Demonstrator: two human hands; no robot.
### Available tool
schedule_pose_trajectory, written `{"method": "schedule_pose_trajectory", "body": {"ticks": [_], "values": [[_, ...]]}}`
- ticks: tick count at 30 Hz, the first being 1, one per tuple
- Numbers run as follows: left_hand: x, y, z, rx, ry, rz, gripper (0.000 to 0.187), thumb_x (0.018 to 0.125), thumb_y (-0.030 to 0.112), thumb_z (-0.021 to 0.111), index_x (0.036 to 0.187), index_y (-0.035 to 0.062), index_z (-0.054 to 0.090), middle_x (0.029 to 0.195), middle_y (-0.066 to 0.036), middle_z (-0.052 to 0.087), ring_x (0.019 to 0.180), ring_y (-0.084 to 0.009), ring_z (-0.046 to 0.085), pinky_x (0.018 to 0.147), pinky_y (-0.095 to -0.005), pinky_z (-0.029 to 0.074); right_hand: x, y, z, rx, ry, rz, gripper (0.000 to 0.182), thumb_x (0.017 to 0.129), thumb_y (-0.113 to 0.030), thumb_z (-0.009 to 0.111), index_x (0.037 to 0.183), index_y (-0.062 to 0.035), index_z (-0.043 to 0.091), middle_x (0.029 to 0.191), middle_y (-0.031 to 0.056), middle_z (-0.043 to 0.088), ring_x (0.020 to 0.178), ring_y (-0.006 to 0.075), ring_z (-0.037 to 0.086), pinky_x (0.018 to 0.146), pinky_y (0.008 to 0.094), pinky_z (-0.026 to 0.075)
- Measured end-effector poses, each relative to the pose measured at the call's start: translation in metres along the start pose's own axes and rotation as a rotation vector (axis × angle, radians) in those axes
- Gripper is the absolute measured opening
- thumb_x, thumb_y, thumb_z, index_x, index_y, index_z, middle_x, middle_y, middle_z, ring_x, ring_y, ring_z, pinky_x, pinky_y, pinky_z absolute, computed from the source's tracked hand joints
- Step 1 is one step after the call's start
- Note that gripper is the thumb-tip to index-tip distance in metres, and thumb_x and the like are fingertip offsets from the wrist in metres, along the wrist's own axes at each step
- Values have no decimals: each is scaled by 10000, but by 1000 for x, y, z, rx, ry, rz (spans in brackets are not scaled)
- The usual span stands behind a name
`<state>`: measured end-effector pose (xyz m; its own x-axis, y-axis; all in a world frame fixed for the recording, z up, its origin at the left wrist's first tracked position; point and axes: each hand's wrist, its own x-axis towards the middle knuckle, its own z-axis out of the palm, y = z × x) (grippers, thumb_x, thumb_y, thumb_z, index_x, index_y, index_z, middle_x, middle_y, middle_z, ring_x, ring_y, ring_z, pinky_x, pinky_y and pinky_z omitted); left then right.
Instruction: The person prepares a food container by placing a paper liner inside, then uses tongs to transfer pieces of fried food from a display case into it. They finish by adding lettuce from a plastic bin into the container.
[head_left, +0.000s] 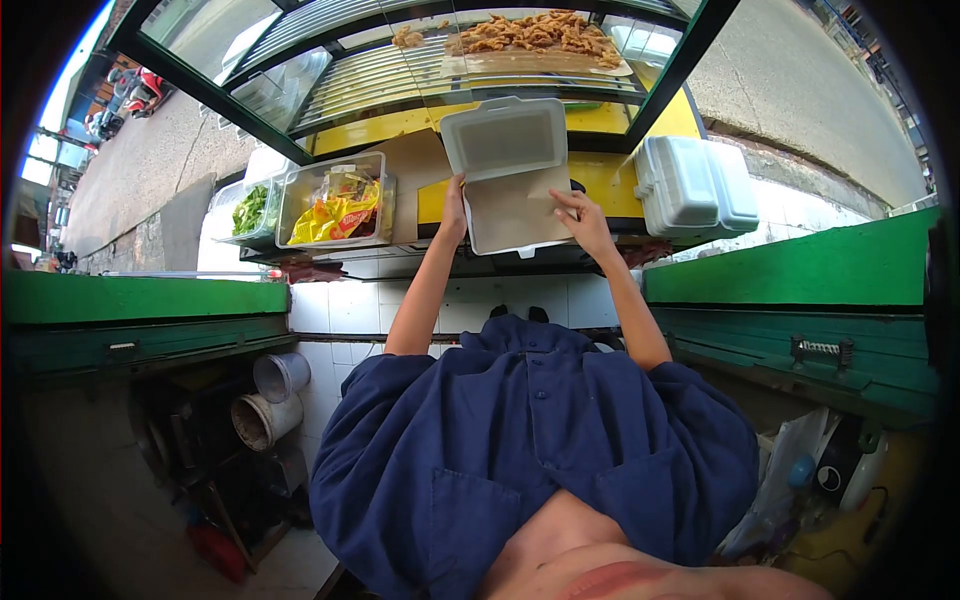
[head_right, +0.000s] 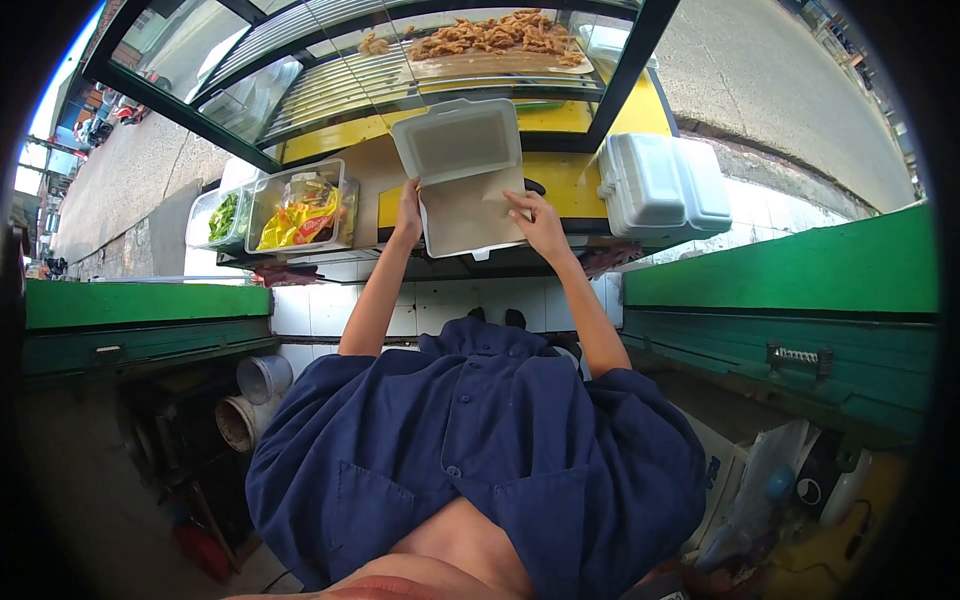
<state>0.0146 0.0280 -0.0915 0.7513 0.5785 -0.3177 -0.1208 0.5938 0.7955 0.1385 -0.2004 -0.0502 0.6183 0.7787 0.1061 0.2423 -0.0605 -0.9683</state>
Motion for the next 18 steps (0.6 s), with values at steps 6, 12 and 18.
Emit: {"method": "schedule_pose_trajectory", "body": {"ticks": [6,12,18], "values": [[11,-7,-5,-49,-3,-2,509,940,403,343,1196,9,539,1077,-117,630,977,-223,614,876,-336,478,-2,-9,-2,193,-48,89,393,855,-5,628,1243,-56,596,1110,39,554,996,99,508,877,205,392],[5,-3,-1,-11,-12,-25,505,937,408,355,1201,21,540,1072,-108,633,972,-220,617,862,-337,482,-2,-2,-4,319,-70,109,391,858,-15,639,1244,-61,598,1122,11,526,1006,84,496,893,195,382],[-5,8,15,-61,36,-13,451,930,364,402,1160,1,541,1034,-107,623,940,-206,607,849,-330,474,1,7,-4,202,-57,100,385,855,-18,623,1234,-79,605,1045,23,546,949,96,515,846,209,401]]}}
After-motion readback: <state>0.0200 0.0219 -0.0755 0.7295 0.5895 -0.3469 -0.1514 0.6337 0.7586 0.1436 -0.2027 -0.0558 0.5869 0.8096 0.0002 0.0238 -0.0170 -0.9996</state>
